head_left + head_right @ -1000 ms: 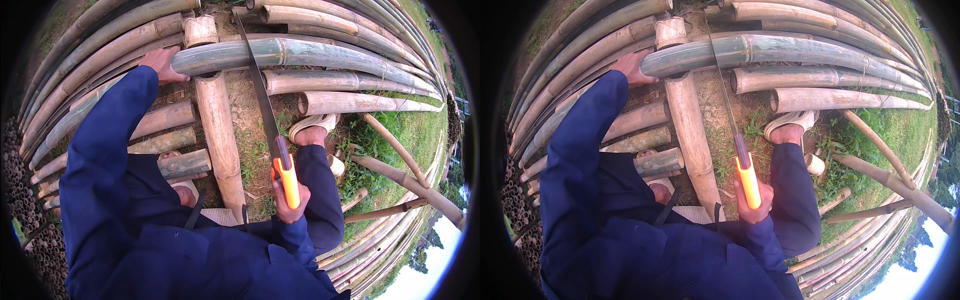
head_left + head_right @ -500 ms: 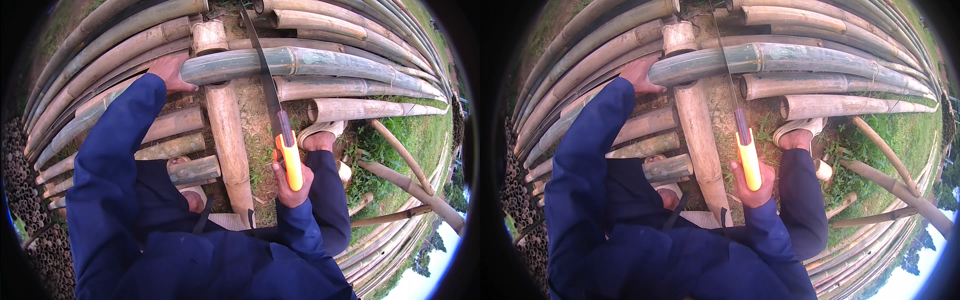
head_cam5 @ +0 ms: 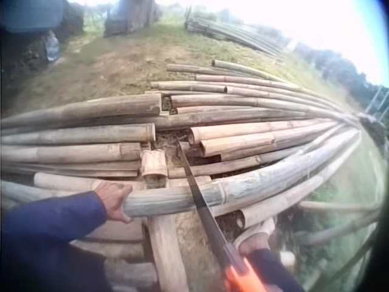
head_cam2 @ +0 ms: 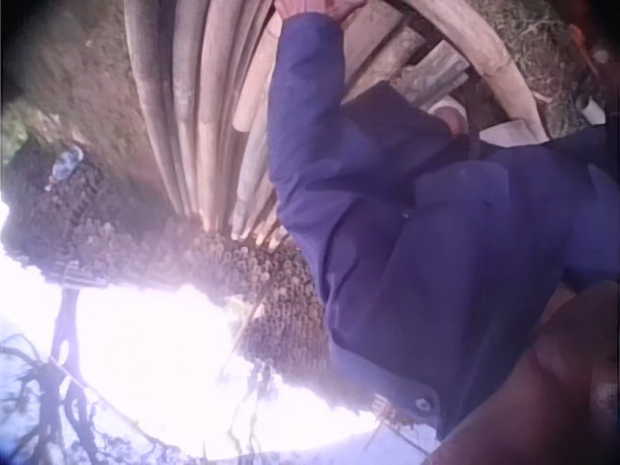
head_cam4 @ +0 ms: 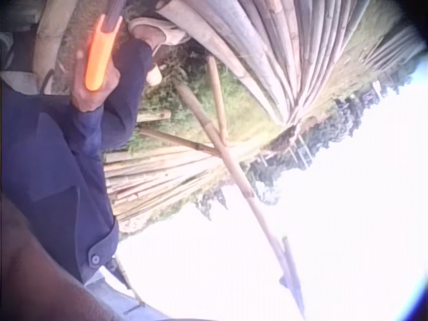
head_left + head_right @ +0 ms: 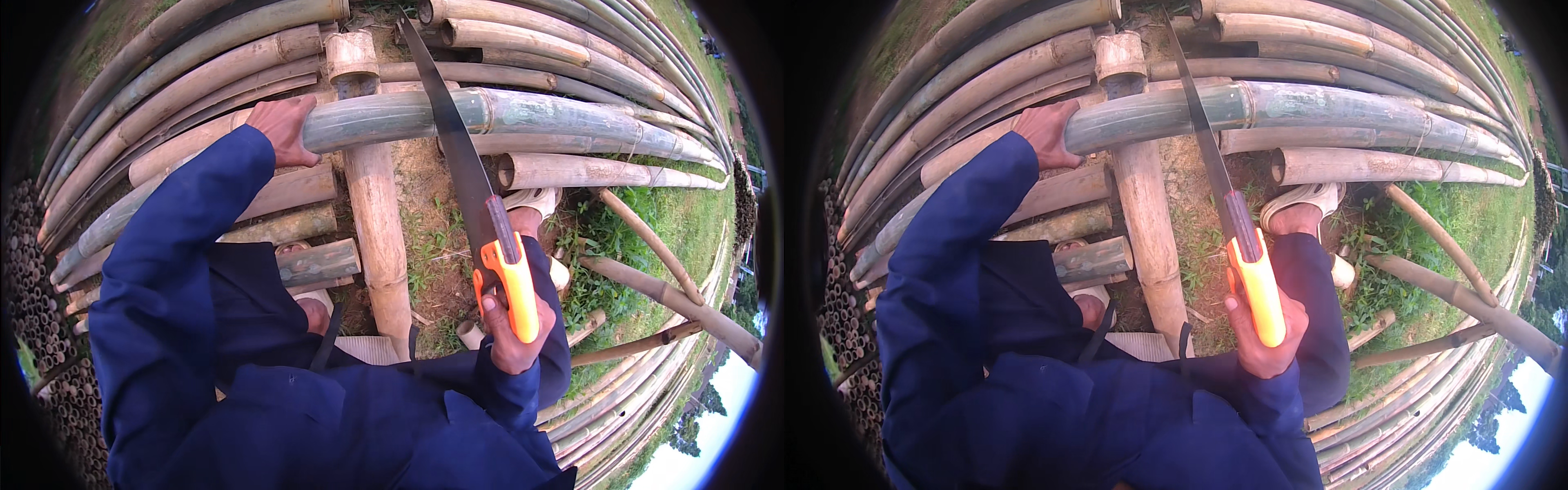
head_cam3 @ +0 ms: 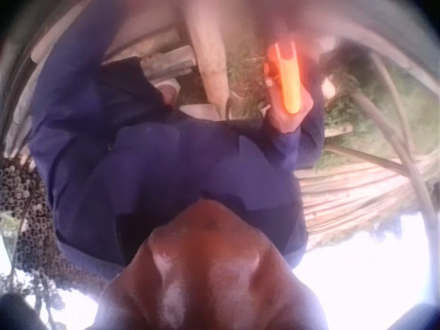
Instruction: The person uses a hand saw to cut bamboo poles into shorter sections. They repeatedly position a pole on a wooden support, saw through it, and then move the cut pieces aside to make room for the next cut.
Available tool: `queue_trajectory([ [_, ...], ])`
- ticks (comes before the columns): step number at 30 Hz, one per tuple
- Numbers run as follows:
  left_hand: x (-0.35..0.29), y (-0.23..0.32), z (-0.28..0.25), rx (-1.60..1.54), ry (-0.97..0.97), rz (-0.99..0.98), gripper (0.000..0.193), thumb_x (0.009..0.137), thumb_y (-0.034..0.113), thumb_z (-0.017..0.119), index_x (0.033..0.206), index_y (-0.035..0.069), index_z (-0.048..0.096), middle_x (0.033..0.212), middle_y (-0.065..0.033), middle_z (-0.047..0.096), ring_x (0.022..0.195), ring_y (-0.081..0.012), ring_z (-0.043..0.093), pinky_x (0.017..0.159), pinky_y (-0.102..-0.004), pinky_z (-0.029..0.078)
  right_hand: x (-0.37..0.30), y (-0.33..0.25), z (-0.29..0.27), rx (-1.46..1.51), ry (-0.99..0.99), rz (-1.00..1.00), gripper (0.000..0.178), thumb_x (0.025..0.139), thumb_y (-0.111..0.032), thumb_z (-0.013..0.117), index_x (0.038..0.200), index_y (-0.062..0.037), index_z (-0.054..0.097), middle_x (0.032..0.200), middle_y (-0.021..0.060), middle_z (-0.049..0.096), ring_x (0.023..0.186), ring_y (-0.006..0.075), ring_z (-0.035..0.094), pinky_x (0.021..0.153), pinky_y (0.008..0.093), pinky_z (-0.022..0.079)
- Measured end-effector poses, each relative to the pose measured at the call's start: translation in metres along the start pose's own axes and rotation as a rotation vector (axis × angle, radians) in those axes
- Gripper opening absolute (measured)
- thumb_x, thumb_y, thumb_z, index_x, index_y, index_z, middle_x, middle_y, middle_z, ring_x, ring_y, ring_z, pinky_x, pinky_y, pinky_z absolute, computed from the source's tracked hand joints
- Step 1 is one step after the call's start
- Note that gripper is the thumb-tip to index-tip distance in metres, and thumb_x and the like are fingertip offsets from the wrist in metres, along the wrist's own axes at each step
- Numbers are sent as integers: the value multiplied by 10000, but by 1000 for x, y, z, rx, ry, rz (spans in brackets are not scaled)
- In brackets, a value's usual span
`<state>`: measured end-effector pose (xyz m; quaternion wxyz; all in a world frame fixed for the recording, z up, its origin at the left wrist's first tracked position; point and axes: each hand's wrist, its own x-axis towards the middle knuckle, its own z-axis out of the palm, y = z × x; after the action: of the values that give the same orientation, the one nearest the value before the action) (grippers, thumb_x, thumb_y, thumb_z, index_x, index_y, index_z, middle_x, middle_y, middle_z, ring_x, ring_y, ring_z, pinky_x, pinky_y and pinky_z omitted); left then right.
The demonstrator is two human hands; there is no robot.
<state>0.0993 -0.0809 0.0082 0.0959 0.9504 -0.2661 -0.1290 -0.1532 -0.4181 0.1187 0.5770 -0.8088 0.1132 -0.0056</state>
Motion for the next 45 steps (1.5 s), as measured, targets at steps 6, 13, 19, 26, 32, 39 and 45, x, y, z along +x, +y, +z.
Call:
queue_trajectory([
  [6, -35, 12, 16, -41, -112, -79, 714, 604, 420, 850, 1114, 31, 538, 979, -231, 667, 908, -450, 664, 796, -514, 516, -33, 13, -3, 22, -54, 95, 270, 886, -7, 727, 1147, 56, 696, 819, 64, 711, 684, 110, 646, 659, 261, 504],
  [13, -46, 30, 37, -37, -67, -118, 720, 642, 392, 828, 1181, 35, 511, 1026, -255, 672, 949, -466, 657, 831, -528, 519, -55, 68, 15, -29, -45, 94, 166, 898, -32, 733, 1039, 41, 687, 765, 95, 672, 647, 129, 622, 610, 292, 490],
  [19, -47, 18, 37, -59, -104, -125, 716, 638, 384, 820, 1194, 51, 517, 955, -272, 697, 907, -482, 666, 819, -530, 519, -110, 74, -22, -98, -46, 23, 222, 879, -19, 737, 1089, 44, 700, 779, 99, 692, 635, 140, 634, 629, 292, 508],
  [26, -44, 23, 40, -84, -80, -118, 707, 643, 362, 819, 1202, 63, 507, 948, -272, 691, 921, -480, 662, 825, -530, 521, -36, 89, 34, -3, -19, -30, 124, 898, -53, 735, 869, 24, 643, 651, 90, 626, 569, 126, 563, 553, 320, 452],
  [32, -48, 23, 30, -113, -101, -110, 696, 641, 326, 831, 1190, 48, 506, 985, -279, 684, 943, -485, 653, 844, -522, 517, -63, 86, 5, 14, -47, 18, 137, 899, -36, 731, 1006, 42, 695, 723, 71, 655, 617, 112, 557, 605, 298, 483],
  [39, -41, 22, 42, -103, -97, -112, 706, 642, 315, 827, 1211, 37, 516, 1005, -282, 679, 947, -477, 659, 856, -501, 526, -31, 102, 37, -11, -4, -70, 113, 900, -44, 722, 966, 44, 698, 681, 97, 623, 587, 123, 566, 574, 310, 474],
  [45, -47, 20, 34, -76, -85, -106, 749, 633, 364, 828, 1239, 40, 530, 1013, -286, 686, 968, -477, 663, 864, -515, 523, -2, 96, 39, 49, -55, -41, 115, 915, -72, 722, 924, 35, 682, 651, 97, 612, 577, 125, 549, 565, 337, 465],
])
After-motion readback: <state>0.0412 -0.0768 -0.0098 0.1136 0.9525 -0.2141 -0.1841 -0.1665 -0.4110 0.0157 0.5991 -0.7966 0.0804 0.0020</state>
